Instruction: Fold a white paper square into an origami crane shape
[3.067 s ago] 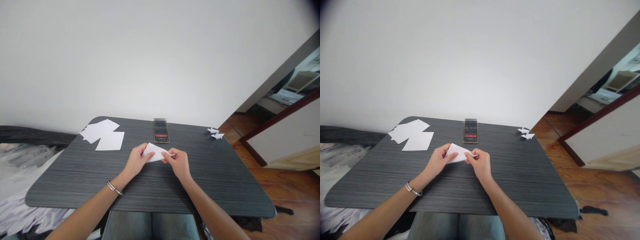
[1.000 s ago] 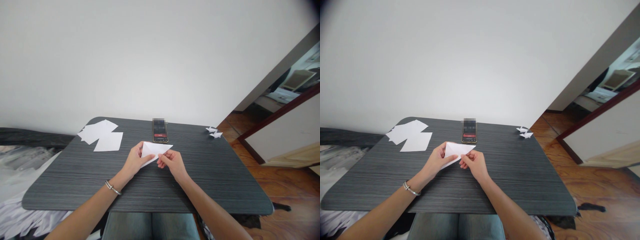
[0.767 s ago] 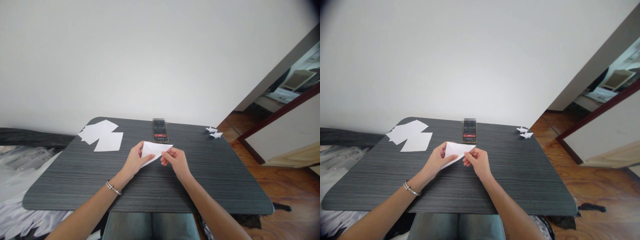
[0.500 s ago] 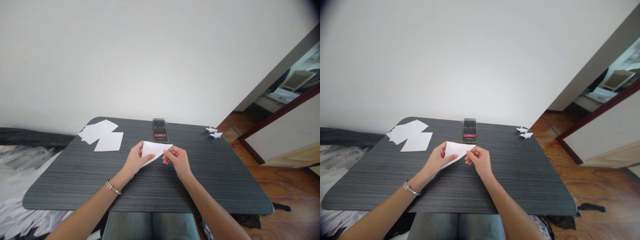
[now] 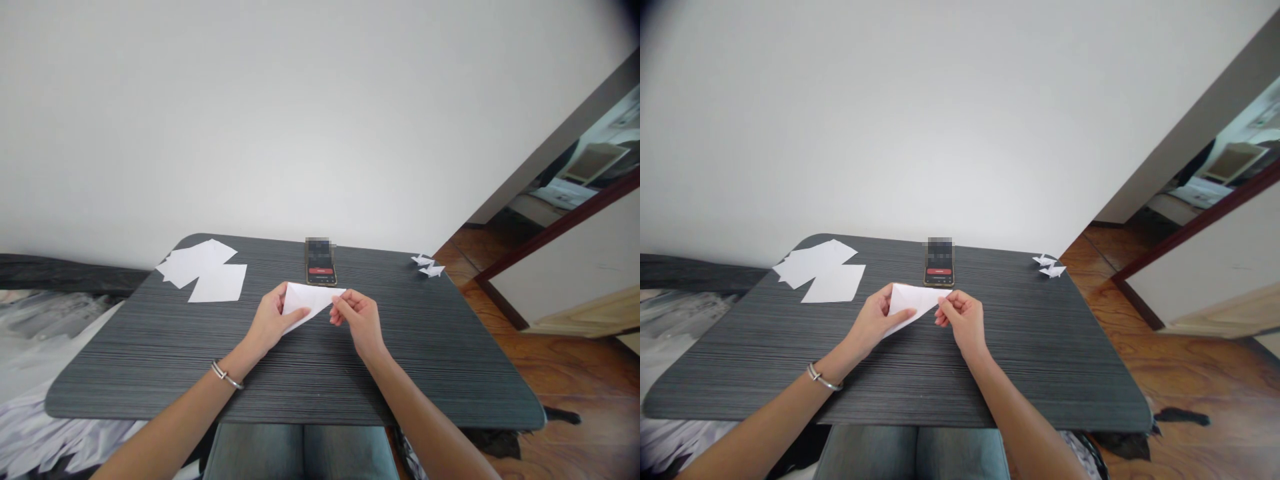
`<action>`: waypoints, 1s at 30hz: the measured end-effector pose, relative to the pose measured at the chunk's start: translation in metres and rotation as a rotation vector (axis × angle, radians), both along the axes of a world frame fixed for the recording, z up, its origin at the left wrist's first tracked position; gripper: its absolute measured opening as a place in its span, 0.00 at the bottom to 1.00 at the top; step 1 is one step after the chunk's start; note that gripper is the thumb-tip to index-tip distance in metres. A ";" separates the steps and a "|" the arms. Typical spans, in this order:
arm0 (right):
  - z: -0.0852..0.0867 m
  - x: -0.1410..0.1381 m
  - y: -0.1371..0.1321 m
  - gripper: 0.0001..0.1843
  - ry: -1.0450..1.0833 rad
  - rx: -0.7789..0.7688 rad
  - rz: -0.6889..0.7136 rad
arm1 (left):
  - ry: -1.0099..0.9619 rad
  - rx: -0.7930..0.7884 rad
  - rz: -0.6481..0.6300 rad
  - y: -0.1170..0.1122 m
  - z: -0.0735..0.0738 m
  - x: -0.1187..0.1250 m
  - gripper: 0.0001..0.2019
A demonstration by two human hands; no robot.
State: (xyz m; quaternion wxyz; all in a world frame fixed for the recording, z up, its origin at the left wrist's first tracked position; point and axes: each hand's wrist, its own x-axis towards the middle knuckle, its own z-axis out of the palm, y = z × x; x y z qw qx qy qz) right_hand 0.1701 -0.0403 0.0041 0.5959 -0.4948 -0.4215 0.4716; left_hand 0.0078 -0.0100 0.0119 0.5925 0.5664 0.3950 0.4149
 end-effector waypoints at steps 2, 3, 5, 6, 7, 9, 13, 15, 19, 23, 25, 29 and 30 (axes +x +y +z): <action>0.001 0.000 0.000 0.12 0.004 0.001 -0.010 | 0.003 -0.002 0.003 0.000 0.000 0.000 0.16; 0.001 0.000 0.000 0.12 0.005 0.002 -0.016 | 0.003 -0.004 0.004 0.000 0.000 0.000 0.16; 0.000 0.001 0.000 0.11 0.012 0.009 -0.033 | 0.003 -0.008 0.003 0.000 0.000 -0.001 0.16; 0.000 0.001 0.000 0.11 0.017 0.013 -0.043 | 0.003 -0.009 0.002 0.000 0.000 -0.001 0.16; -0.001 0.001 0.000 0.11 0.022 0.018 -0.052 | 0.005 -0.009 0.003 0.000 0.000 -0.001 0.16; -0.002 0.002 0.001 0.10 0.034 0.031 -0.068 | 0.011 -0.006 0.004 0.000 0.000 -0.001 0.16; -0.002 0.003 0.001 0.09 0.050 0.052 -0.094 | 0.027 -0.003 0.010 0.000 0.002 -0.001 0.16; -0.002 0.003 0.001 0.09 0.053 0.055 -0.104 | 0.028 -0.001 0.013 0.000 0.002 -0.001 0.16; -0.001 0.003 0.002 0.09 0.054 0.072 -0.127 | 0.027 0.001 0.014 0.000 0.001 -0.001 0.16; -0.002 0.003 0.002 0.08 0.063 0.067 -0.126 | 0.024 -0.001 0.013 0.000 0.000 -0.001 0.16; -0.003 0.003 0.002 0.08 0.071 0.058 -0.105 | 0.030 0.003 0.021 0.001 -0.001 -0.002 0.15; -0.005 0.001 0.002 0.09 0.055 0.030 -0.006 | 0.050 0.023 0.030 0.001 -0.001 -0.002 0.15; -0.005 0.000 0.002 0.09 0.043 0.024 0.017 | 0.054 0.024 0.028 0.001 -0.001 -0.002 0.15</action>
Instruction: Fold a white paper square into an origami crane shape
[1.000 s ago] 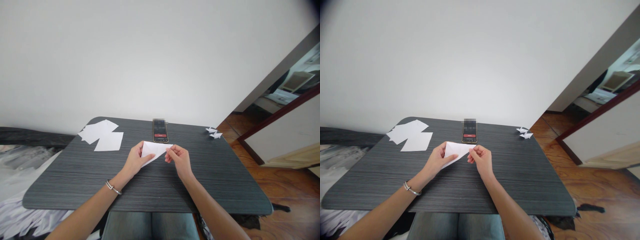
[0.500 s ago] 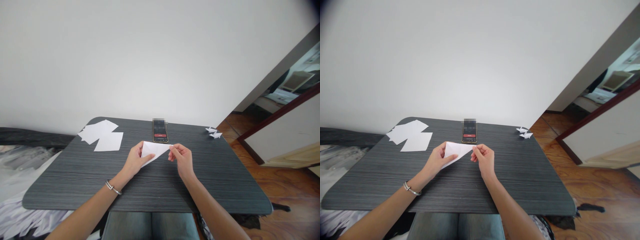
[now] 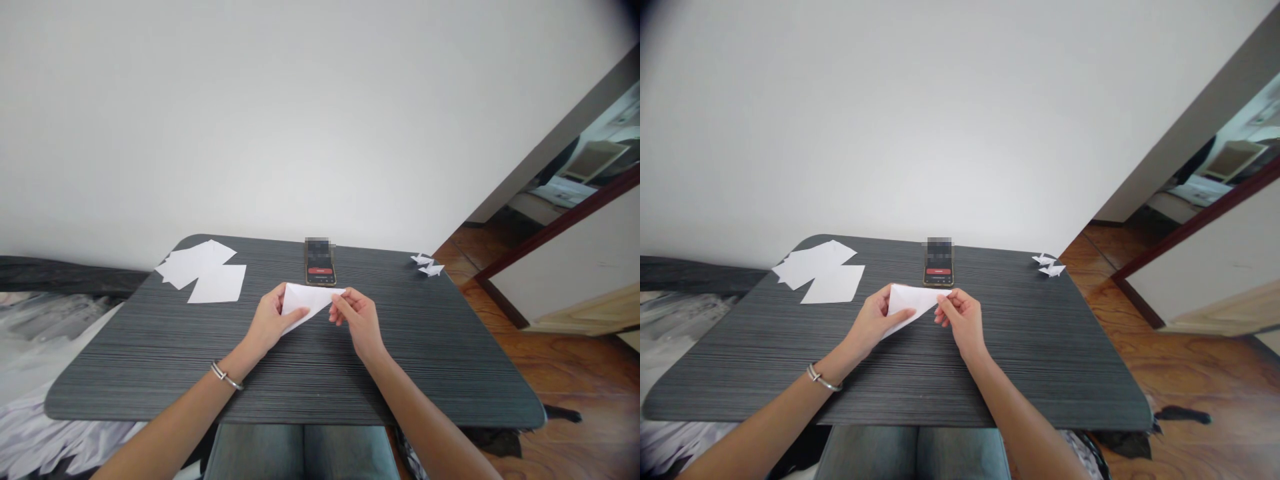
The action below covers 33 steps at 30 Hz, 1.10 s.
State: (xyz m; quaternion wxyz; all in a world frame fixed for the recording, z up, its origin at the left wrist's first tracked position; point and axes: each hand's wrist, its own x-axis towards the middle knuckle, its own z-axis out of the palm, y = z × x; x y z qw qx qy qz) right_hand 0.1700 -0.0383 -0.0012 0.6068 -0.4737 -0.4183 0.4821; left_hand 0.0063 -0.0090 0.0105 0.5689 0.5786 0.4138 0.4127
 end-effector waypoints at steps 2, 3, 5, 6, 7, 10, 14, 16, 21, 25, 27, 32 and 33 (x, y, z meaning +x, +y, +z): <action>-0.001 -0.001 0.000 0.10 -0.020 -0.004 0.034 | 0.002 -0.007 -0.004 0.000 0.000 0.000 0.16; -0.001 -0.002 0.000 0.10 -0.025 -0.005 0.043 | -0.001 -0.010 -0.007 0.000 0.001 0.000 0.16; -0.001 -0.003 -0.001 0.10 -0.029 -0.009 0.051 | -0.008 -0.012 -0.013 0.000 0.001 0.001 0.16; -0.001 -0.004 -0.001 0.10 -0.029 -0.014 0.052 | -0.011 -0.011 -0.016 -0.001 0.001 0.001 0.17; -0.001 -0.004 -0.001 0.10 -0.029 -0.020 0.053 | -0.011 -0.009 -0.018 -0.001 0.001 0.001 0.17; -0.002 -0.006 -0.002 0.11 -0.041 -0.040 0.059 | -0.001 -0.006 -0.014 -0.001 0.001 0.001 0.19; -0.005 -0.008 -0.001 0.12 -0.058 -0.049 0.088 | 0.006 -0.003 0.003 -0.001 0.000 0.001 0.19; -0.007 -0.008 -0.001 0.13 -0.060 -0.045 0.105 | 0.003 -0.003 0.001 -0.001 0.000 0.001 0.18; -0.008 -0.008 -0.001 0.11 -0.056 -0.041 0.122 | 0.003 0.001 -0.003 -0.001 0.000 0.000 0.19; -0.007 -0.009 -0.002 0.11 -0.056 -0.054 0.145 | 0.000 -0.003 -0.008 -0.001 0.001 0.000 0.19; -0.006 -0.011 -0.003 0.11 -0.054 -0.059 0.163 | -0.006 -0.009 -0.008 -0.001 0.001 0.000 0.19; -0.004 -0.012 -0.004 0.11 -0.052 -0.066 0.186 | -0.005 -0.011 -0.005 -0.001 0.002 0.000 0.19; -0.004 -0.011 -0.005 0.11 -0.052 -0.065 0.187 | -0.003 -0.008 -0.004 -0.001 0.002 0.000 0.19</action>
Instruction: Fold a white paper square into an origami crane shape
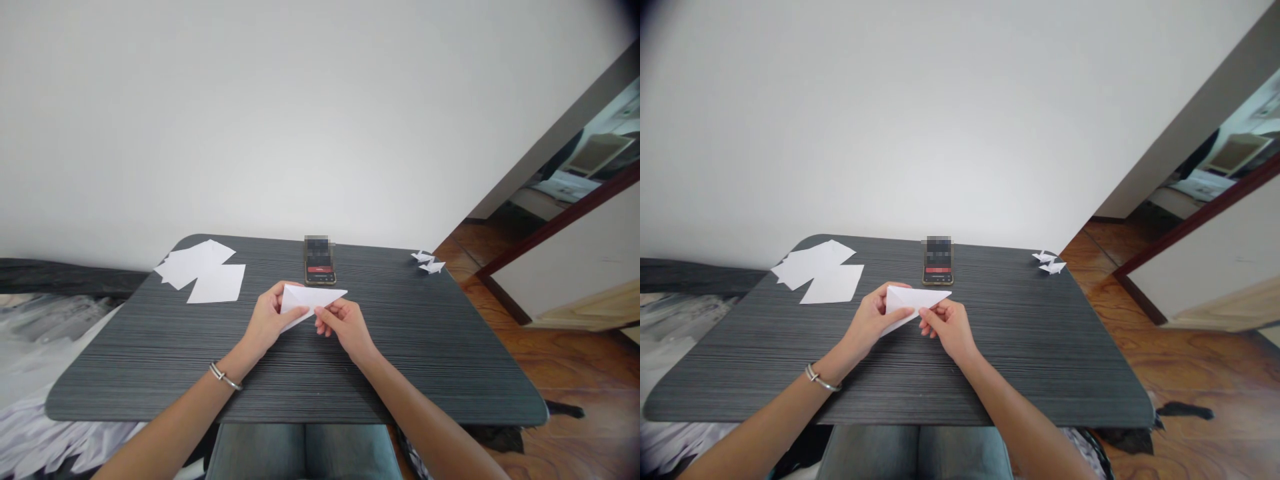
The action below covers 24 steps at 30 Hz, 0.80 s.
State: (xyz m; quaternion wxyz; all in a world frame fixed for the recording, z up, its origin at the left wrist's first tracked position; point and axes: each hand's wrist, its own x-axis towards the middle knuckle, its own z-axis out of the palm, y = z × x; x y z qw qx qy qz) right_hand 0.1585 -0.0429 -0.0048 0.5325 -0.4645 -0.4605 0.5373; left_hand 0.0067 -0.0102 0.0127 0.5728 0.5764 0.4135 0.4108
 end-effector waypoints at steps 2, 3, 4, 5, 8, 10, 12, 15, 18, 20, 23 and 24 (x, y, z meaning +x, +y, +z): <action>0.000 0.000 0.000 0.12 -0.002 0.003 0.002 | 0.004 0.007 0.004 0.000 0.000 0.000 0.20; 0.000 0.000 0.000 0.12 -0.003 0.004 0.004 | 0.007 0.011 0.007 0.000 0.000 0.000 0.20; 0.000 0.000 0.000 0.12 -0.005 0.006 0.006 | 0.010 0.015 0.010 0.000 0.000 0.000 0.20; 0.000 0.000 0.000 0.12 -0.007 0.007 0.007 | 0.011 0.019 0.013 -0.001 0.001 0.000 0.20; -0.001 0.000 0.000 0.12 -0.010 0.008 0.011 | 0.006 0.026 0.013 -0.001 0.001 0.000 0.19; -0.002 0.000 0.000 0.12 -0.011 0.007 0.016 | 0.005 0.027 0.007 -0.001 0.002 -0.001 0.19; -0.002 -0.001 0.000 0.13 -0.014 0.006 0.023 | 0.008 0.033 0.002 -0.001 0.002 -0.001 0.19; -0.002 -0.002 0.000 0.13 -0.020 0.006 0.023 | 0.018 0.056 0.009 -0.001 0.001 -0.002 0.17; -0.002 -0.003 0.000 0.13 -0.025 0.010 0.024 | 0.031 0.071 0.013 -0.001 0.001 -0.002 0.18; -0.002 -0.003 0.000 0.12 -0.032 0.015 0.026 | 0.036 0.071 0.012 -0.001 0.002 -0.002 0.18; -0.001 -0.003 -0.001 0.12 -0.045 0.026 0.026 | 0.031 0.068 0.011 -0.001 0.002 -0.002 0.17; -0.001 -0.003 -0.002 0.12 -0.049 0.028 0.029 | 0.027 0.068 0.010 -0.001 0.002 -0.002 0.17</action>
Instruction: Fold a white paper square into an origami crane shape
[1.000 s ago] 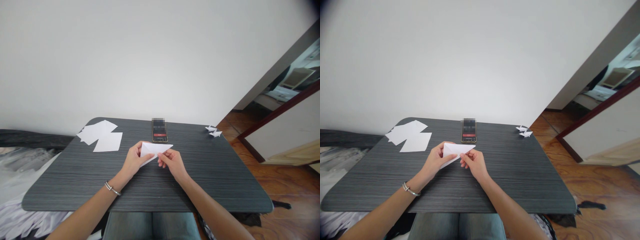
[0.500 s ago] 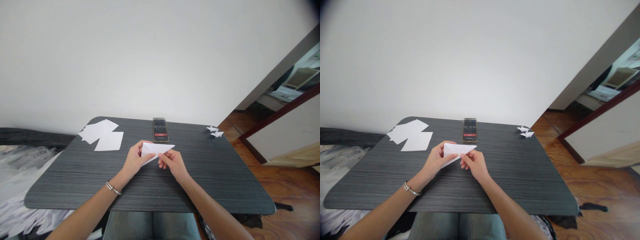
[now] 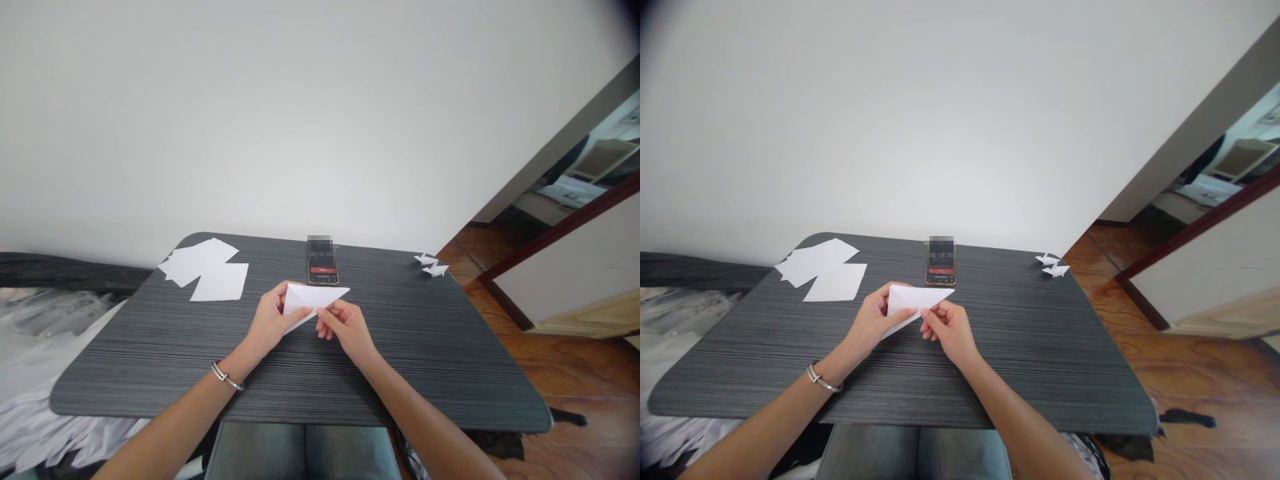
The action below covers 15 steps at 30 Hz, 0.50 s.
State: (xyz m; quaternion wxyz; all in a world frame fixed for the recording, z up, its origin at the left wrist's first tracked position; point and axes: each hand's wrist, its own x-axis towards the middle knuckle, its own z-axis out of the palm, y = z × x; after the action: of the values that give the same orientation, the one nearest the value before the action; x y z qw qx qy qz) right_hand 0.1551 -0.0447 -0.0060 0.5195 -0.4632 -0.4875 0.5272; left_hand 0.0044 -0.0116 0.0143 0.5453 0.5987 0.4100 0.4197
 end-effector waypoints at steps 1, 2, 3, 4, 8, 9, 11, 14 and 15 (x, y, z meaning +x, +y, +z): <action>0.000 0.000 0.000 0.12 -0.002 0.001 0.006 | -0.004 -0.001 0.000 0.000 0.000 0.000 0.17; 0.000 0.000 -0.001 0.12 -0.003 0.001 0.014 | -0.008 -0.002 0.000 0.000 0.000 0.000 0.17; 0.000 0.000 -0.001 0.11 -0.004 0.001 0.021 | -0.010 -0.003 0.000 0.000 0.000 0.000 0.17; 0.000 0.000 -0.001 0.11 -0.004 0.001 0.025 | -0.010 -0.005 -0.002 0.000 -0.001 0.000 0.17; 0.000 0.000 -0.002 0.10 -0.009 -0.003 0.027 | -0.013 -0.004 -0.008 0.000 -0.001 0.000 0.16; 0.000 0.000 -0.002 0.10 -0.011 -0.005 0.030 | -0.013 -0.004 -0.008 0.000 0.000 0.000 0.16; 0.000 0.000 -0.002 0.11 -0.017 -0.005 0.033 | -0.010 -0.004 -0.008 0.000 0.000 0.001 0.16; 0.001 0.000 -0.002 0.11 -0.024 -0.004 0.029 | -0.010 -0.004 -0.008 0.000 0.000 0.001 0.16; 0.001 0.000 -0.002 0.11 -0.026 -0.004 0.029 | -0.011 -0.003 -0.008 0.000 0.000 0.001 0.16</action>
State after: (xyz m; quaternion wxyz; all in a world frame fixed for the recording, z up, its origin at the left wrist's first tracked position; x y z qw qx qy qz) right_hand 0.1550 -0.0467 -0.0046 0.5046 -0.4639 -0.4997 0.5297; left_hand 0.0053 -0.0115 0.0147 0.5503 0.5971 0.4052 0.4201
